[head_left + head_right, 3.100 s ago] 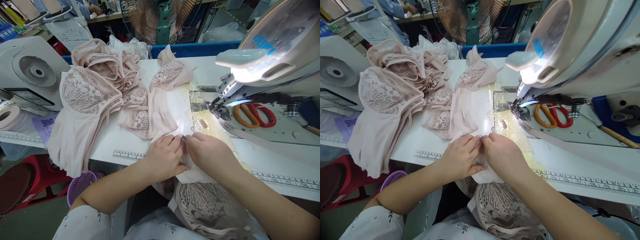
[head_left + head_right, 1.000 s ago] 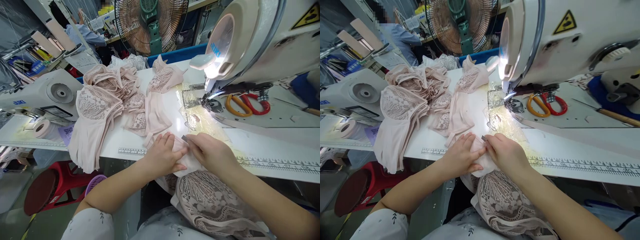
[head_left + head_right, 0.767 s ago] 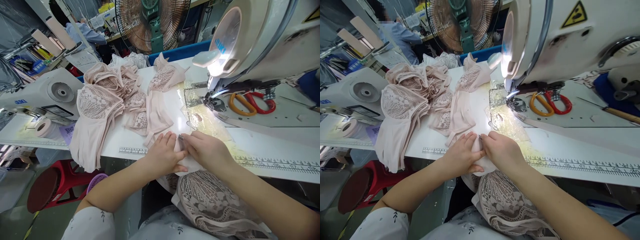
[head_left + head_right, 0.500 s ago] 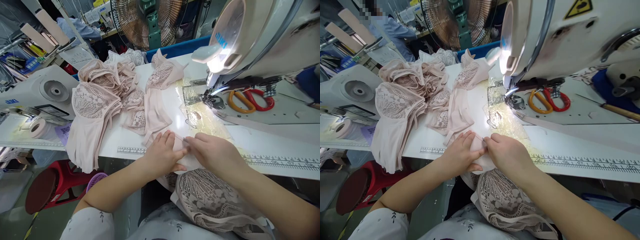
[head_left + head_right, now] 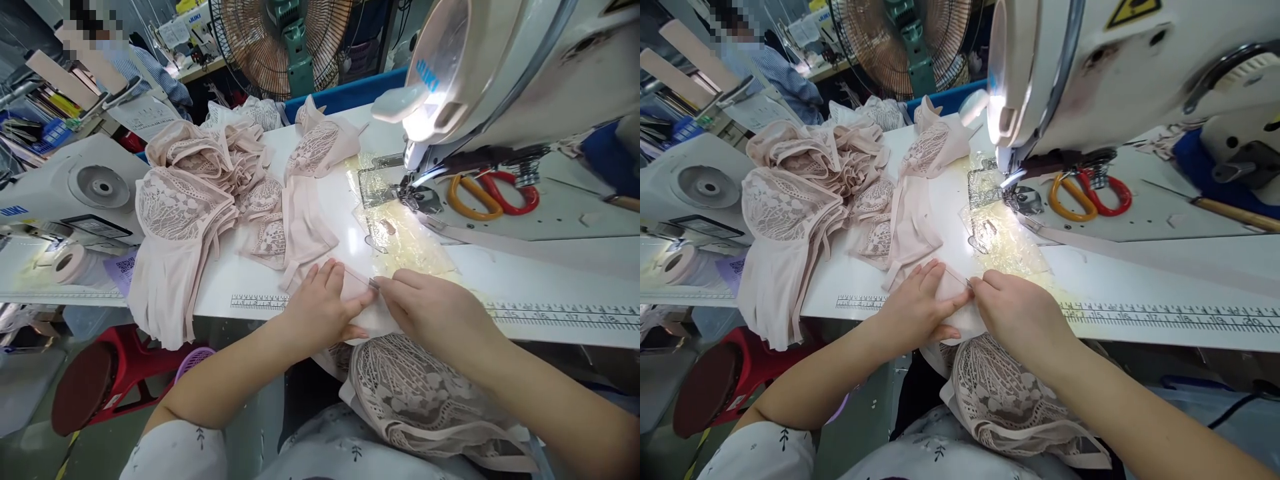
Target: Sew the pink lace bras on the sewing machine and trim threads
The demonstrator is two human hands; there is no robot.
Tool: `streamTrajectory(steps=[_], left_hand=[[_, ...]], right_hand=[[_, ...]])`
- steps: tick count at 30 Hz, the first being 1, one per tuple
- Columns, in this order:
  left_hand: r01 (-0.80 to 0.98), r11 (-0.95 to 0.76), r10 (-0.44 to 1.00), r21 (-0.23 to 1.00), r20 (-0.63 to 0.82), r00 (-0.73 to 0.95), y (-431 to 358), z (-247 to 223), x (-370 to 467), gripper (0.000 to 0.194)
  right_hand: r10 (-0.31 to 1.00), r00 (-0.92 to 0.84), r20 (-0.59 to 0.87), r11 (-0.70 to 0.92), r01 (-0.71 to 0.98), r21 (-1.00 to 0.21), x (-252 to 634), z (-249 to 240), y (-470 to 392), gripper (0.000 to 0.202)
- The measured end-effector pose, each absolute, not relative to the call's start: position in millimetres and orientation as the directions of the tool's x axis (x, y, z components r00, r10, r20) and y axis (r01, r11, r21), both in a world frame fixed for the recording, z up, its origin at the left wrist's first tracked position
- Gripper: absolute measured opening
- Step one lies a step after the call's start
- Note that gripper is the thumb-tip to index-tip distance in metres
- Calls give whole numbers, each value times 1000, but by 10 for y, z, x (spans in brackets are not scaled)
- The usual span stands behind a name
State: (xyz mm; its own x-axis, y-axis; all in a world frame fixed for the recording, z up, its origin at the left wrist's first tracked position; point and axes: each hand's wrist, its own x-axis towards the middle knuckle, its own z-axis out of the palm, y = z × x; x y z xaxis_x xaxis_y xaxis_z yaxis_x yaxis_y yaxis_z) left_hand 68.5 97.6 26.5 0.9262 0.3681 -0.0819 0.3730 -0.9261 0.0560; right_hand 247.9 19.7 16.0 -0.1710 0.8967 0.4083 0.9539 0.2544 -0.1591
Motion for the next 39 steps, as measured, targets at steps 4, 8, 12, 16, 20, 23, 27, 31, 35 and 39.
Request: streamTrajectory(steps=[4, 8, 12, 16, 20, 23, 27, 31, 35, 39], left_hand=[[368, -929, 361, 51, -106, 927, 967, 291, 694, 65], [369, -927, 360, 62, -116, 926, 1000, 322, 688, 65], [435, -898, 424, 71, -130, 896, 1128, 388, 612, 64], [479, -878, 476, 24, -62, 877, 1204, 426, 534, 57], [382, -923, 383, -37, -39, 923, 1139, 407, 568, 38], [368, -930, 367, -13, -113, 923, 1056, 408, 610, 41], [340, -940, 332, 39, -137, 933, 968, 421, 590, 68], [310, -950, 297, 49, -177, 938, 948, 427, 549, 73], [295, -953, 275, 68, -217, 937, 969, 462, 543, 70], [295, -952, 271, 80, -230, 935, 970, 469, 538, 66]], right_hand=[[917, -194, 350, 257, 956, -144, 2580, 208, 33, 31], [958, -71, 277, 164, 930, -328, 2655, 349, -276, 30], [977, 16, 214, 126, 766, -630, 2503, 403, -525, 20], [953, -46, 299, 235, 737, -634, 2323, 209, -510, 21], [918, -69, 392, 317, 722, -616, 2358, 20, -354, 14], [921, -113, 372, 341, 695, -633, 2449, 29, -306, 15], [956, -108, 274, 267, 711, -651, 2517, 150, -276, 20], [943, 53, 329, 152, 810, -567, 2492, 168, -79, 22], [935, 41, 353, 122, 897, -426, 2375, 80, 199, 28], [928, 28, 373, 116, 926, -359, 2264, 21, 367, 32]])
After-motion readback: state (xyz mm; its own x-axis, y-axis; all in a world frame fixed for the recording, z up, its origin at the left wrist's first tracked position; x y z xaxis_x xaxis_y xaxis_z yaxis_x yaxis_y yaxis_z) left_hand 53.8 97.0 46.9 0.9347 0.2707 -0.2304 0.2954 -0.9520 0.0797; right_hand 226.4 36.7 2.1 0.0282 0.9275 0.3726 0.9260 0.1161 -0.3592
